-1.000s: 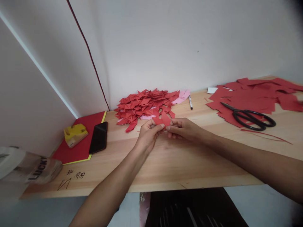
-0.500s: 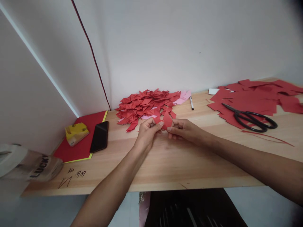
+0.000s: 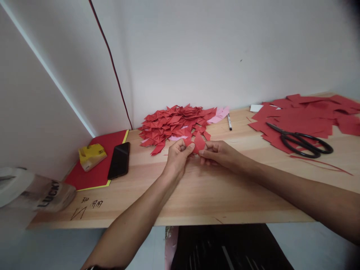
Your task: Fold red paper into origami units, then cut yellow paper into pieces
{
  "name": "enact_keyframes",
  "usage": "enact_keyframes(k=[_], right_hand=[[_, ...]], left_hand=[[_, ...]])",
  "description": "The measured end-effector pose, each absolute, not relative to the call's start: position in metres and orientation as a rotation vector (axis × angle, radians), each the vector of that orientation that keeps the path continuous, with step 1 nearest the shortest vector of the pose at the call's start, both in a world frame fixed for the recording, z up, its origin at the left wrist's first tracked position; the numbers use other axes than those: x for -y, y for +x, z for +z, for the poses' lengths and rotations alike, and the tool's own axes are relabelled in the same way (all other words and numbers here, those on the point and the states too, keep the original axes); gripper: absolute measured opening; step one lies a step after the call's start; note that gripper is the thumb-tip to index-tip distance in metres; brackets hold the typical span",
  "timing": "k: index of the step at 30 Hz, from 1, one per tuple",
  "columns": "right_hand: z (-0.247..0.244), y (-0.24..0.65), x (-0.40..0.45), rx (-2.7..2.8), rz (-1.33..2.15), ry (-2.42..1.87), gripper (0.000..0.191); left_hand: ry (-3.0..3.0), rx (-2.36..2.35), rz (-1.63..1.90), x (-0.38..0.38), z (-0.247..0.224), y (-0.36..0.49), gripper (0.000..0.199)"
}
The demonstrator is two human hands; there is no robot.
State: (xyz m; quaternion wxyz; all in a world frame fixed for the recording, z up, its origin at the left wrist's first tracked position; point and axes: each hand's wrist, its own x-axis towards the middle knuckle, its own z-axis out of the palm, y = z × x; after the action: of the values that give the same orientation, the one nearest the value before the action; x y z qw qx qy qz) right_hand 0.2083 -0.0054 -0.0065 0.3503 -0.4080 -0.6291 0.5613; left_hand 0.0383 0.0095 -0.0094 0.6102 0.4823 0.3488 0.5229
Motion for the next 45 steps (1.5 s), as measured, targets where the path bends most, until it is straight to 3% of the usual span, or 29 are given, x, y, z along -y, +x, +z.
enact_keyframes(k=[8, 15, 34, 45], right_hand=[[-0.003, 0.207, 0.007, 1.601, 1.412, -1.059, 0.024], [-0.013, 0.21, 0.005, 1.735, 1.328, -1.049, 0.02], [-0.003, 0.213, 0.004, 1.835, 1.384, -1.021, 0.036], [0.001, 0.212, 0.004, 1.844, 1.353, -1.005, 0.028]], left_hand=[[1.039, -0.797, 0.967, -0.008, -0.006, 0.038, 0.043], [1.181, -0.922, 1.03, -0.006, -0.007, 0.038, 0.035], [1.18, -0.84, 1.006, -0.005, -0.004, 0.036, 0.036], [1.205, -0.936, 1.026, -0.007, -0.004, 0.035, 0.031]])
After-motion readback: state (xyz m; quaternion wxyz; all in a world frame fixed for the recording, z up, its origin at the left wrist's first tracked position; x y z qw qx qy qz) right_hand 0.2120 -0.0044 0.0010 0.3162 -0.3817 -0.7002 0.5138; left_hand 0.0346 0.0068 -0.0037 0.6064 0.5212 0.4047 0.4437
